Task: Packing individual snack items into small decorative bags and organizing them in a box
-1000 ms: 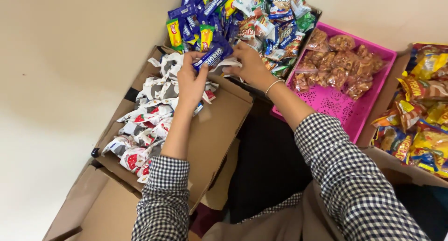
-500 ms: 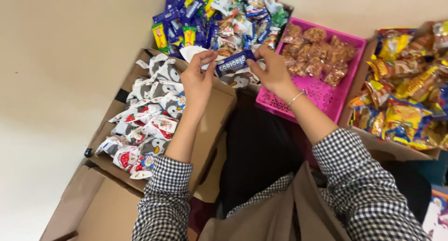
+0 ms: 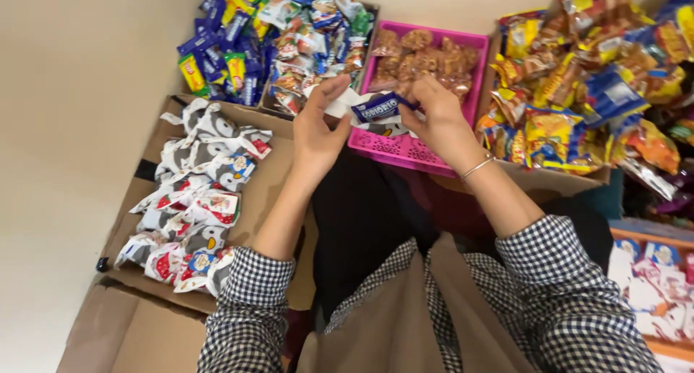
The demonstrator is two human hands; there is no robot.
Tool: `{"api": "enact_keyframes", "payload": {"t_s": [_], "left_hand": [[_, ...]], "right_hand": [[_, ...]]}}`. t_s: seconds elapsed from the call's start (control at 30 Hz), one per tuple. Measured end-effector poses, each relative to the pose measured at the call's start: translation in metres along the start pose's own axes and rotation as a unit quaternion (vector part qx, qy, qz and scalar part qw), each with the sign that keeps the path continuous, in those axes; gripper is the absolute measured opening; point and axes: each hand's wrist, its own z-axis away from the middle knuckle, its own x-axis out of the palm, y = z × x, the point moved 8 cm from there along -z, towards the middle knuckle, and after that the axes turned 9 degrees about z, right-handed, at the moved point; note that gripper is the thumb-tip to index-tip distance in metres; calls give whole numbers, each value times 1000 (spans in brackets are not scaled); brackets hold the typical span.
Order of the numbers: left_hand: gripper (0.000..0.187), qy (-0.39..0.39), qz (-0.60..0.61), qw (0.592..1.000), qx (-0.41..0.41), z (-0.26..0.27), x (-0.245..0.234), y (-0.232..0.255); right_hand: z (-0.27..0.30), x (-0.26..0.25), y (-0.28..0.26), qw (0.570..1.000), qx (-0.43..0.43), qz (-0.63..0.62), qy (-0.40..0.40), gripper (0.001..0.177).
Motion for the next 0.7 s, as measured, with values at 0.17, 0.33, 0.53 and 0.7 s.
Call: {"api": "enact_keyframes", "payload": {"t_s": [0.17, 0.33, 0.53, 0.7], "left_hand": [[66, -57, 124, 991, -13, 12, 60, 7], [74, -107, 289, 951, -15, 32, 121, 6], [88, -49, 263, 963, 30, 50, 138, -7], [65, 102, 231, 963, -97, 93, 121, -72]], "right_hand": [[28, -34, -8, 999, 6, 47, -26, 20], [65, -26, 10, 994, 24, 16, -108, 16], [94, -34, 33, 987, 113, -39, -106, 15], [138, 0, 64, 944, 230, -225, -79, 24]]}}
